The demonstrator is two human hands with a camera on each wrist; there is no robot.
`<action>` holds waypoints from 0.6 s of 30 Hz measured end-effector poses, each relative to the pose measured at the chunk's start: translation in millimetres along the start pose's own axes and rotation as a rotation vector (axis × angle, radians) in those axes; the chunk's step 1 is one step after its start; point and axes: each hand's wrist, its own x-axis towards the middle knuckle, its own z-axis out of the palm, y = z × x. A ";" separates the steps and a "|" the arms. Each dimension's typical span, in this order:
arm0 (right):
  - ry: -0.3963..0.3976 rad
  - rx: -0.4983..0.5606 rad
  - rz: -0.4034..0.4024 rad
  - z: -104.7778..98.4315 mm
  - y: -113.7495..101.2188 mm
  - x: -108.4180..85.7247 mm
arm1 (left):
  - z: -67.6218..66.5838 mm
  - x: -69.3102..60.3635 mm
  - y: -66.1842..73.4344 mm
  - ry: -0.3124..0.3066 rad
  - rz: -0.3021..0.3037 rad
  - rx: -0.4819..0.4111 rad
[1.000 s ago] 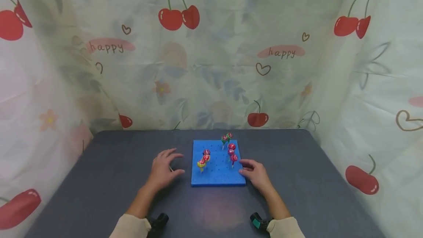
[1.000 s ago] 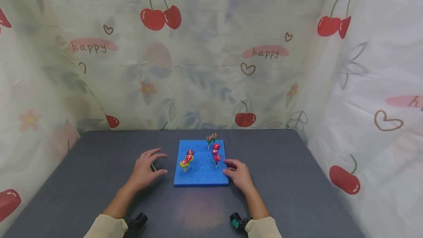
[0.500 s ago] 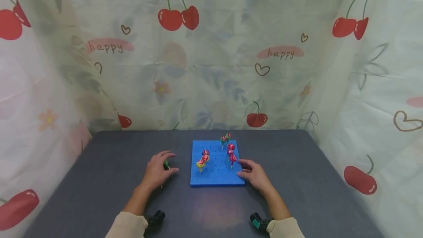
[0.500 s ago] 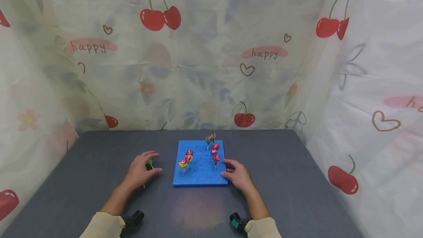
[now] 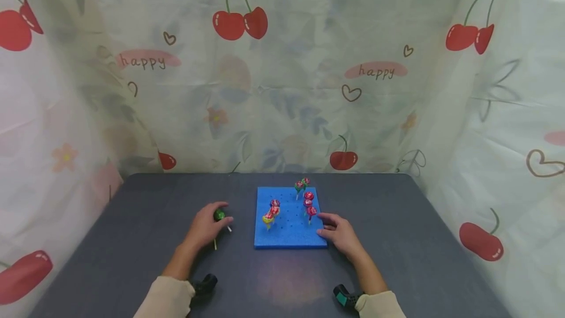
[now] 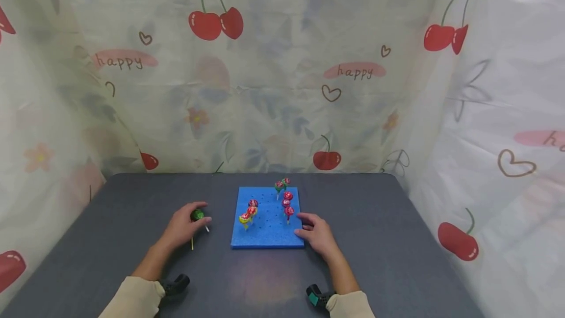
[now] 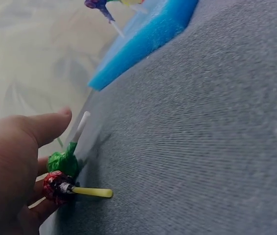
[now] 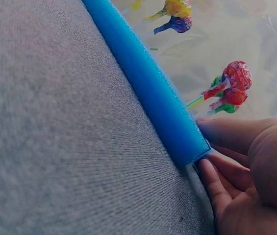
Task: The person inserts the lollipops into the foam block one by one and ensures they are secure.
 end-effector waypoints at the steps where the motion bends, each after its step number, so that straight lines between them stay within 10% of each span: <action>1: 0.001 0.001 0.001 0.1 0.1 0.1 | -0.7 0.9 -0.6 0.011 0.001 -0.001; 18: 0.000 -0.003 0.013 0.5 -1.9 -0.6 | -8.9 7.5 -0.9 0.056 -0.112 0.120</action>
